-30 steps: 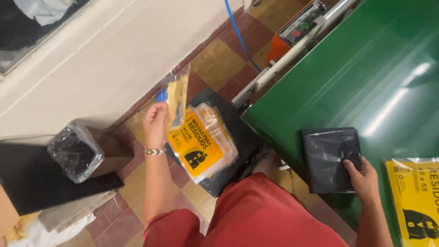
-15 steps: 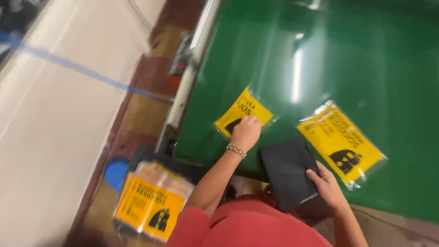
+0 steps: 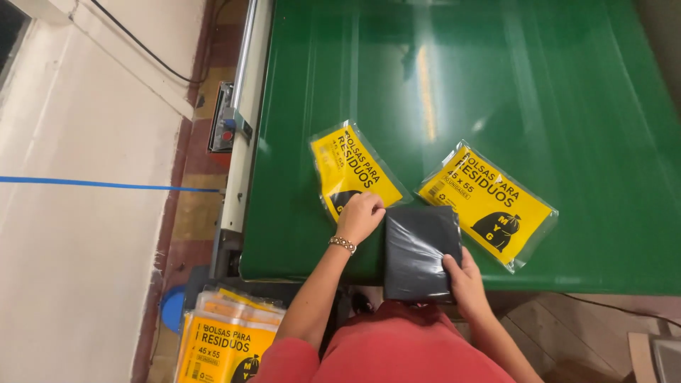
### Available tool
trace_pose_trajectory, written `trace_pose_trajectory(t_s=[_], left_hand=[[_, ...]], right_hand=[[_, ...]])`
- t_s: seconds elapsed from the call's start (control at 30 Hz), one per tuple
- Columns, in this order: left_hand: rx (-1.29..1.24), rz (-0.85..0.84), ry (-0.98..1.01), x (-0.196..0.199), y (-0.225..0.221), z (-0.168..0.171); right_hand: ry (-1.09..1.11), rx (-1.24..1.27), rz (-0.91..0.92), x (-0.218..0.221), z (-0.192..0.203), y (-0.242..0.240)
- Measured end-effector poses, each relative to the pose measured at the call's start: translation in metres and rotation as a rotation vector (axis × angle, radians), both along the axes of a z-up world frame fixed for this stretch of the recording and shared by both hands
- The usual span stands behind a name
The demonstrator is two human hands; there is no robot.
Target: Collecting plastic bags from a conveyor belt, folding them, and placing them into yellow printed sleeves for retail.
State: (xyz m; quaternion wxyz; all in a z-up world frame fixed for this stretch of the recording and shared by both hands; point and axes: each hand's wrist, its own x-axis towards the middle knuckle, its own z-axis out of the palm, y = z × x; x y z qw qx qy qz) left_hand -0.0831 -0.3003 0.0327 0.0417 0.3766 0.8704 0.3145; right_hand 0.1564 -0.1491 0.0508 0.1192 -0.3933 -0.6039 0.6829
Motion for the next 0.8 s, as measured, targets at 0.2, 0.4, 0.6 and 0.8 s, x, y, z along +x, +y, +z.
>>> trace_pose_trajectory(t_s=[0.2, 0.4, 0.6, 0.8], left_hand=[[0.034, 0.016, -0.045, 0.002, 0.006, 0.001], [-0.034, -0.05, 0.05, -0.001, 0.016, -0.004], [0.048, -0.083, 0.095, 0.018, 0.023, 0.008], [0.112, -0.001, 0.292, 0.019, 0.041, 0.017]], right_hand=[[0.049, 0.109, 0.231, -0.025, -0.007, -0.016], [-0.007, 0.313, 0.518, -0.051, 0.025, -0.036], [-0.03, 0.34, 0.601, -0.071, 0.003, -0.022], [-0.102, 0.4, 0.754, -0.08, -0.007, -0.014]])
